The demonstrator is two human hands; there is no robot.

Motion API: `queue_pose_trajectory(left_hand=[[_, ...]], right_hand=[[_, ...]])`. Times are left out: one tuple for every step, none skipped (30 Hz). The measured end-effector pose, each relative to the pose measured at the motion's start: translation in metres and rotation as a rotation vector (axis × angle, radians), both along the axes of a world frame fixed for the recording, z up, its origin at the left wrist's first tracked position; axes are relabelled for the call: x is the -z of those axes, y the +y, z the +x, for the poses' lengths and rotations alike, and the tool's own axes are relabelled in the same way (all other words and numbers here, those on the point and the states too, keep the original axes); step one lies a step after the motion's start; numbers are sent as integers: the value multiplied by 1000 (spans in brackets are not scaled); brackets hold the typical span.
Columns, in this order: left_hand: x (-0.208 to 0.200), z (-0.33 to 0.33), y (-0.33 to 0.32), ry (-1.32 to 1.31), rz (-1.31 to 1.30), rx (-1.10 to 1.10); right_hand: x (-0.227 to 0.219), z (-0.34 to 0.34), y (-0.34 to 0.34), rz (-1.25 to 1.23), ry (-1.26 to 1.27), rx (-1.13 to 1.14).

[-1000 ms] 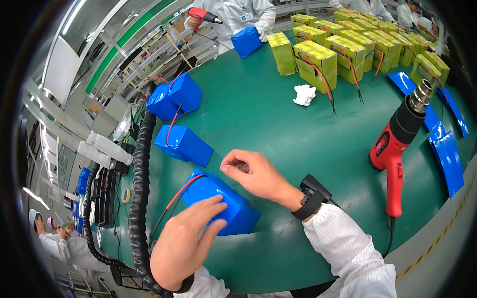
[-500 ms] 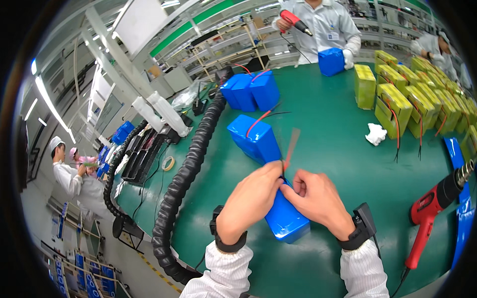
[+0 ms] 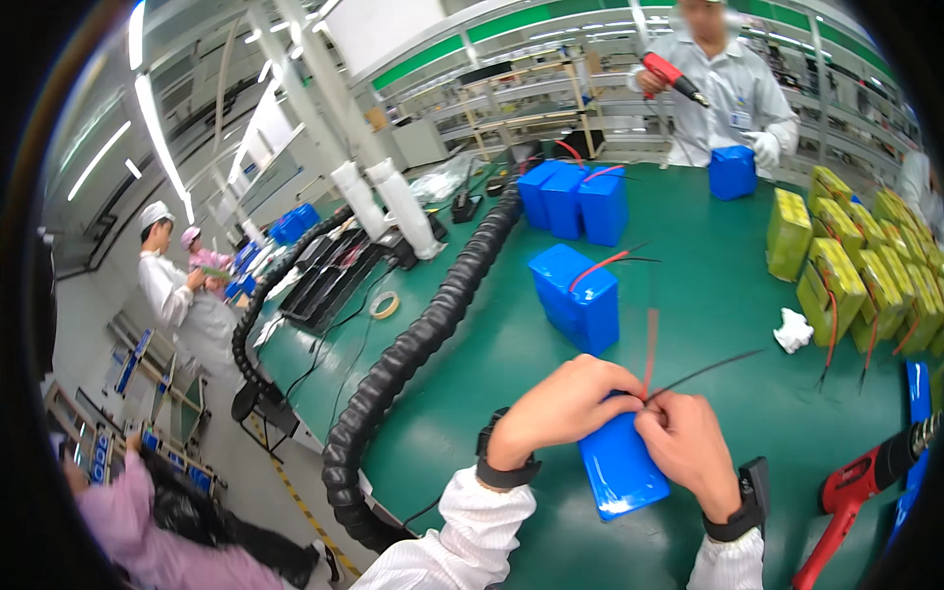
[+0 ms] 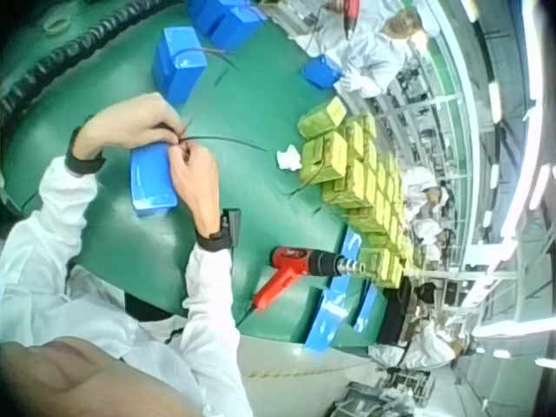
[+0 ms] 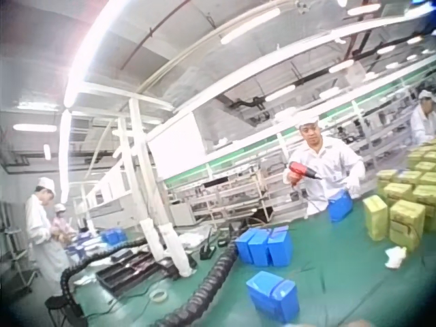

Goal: The worker is applying heat to blue shrink-wrapped battery packs using a heat gun and organizing them on an assembly line.

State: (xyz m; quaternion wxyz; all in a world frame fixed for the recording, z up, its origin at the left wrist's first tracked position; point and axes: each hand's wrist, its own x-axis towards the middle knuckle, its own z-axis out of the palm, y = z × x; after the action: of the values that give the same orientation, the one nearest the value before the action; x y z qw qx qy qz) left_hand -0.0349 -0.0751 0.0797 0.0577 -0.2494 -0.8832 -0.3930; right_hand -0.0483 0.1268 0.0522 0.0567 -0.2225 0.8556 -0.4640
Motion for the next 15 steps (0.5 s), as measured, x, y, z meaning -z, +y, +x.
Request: queue_pose_trajectory(left_hand=[[0, 1, -1, -5, 11, 7], [1, 2, -2, -10, 22, 14], [3, 0, -1, -5, 27, 0], [4, 0, -2, -30, 44, 15], [4, -1, -3, -54, 62, 31], [5, -2, -6, -49, 65, 16], [7, -3, -9, -66, 83, 35], [7, -3, -11, -84, 102, 56], [8, -4, -11, -80, 105, 47], [9, -5, -10, -87, 112, 52], [10, -6, -10, -95, 118, 59], [12, -6, -8, -94, 120, 52], [14, -6, -7, -78, 108, 31], [16, -6, -6, -62, 96, 11], [15, -5, -5, -61, 98, 7]], right_hand=[[-2, 3, 1, 3, -24, 2], [0, 3, -1, 4, -20, -26], [3, 2, 2, -54, -54, -11], [8, 1, 5, -116, -86, -3], [28, -6, 7, -226, -143, -27], [29, -5, 8, -223, -139, -43], [28, -4, 8, -315, -265, -30], [27, -3, 7, -406, -392, -14], [29, -3, 7, -419, -409, -16], [29, -1, 6, -415, -408, -24], [28, 0, 5, -411, -375, 7], [27, 2, 4, -407, -343, 38], [27, 2, 4, -405, -344, 32], [27, 1, 5, -380, -302, 13], [27, 0, 6, -354, -259, -6]])
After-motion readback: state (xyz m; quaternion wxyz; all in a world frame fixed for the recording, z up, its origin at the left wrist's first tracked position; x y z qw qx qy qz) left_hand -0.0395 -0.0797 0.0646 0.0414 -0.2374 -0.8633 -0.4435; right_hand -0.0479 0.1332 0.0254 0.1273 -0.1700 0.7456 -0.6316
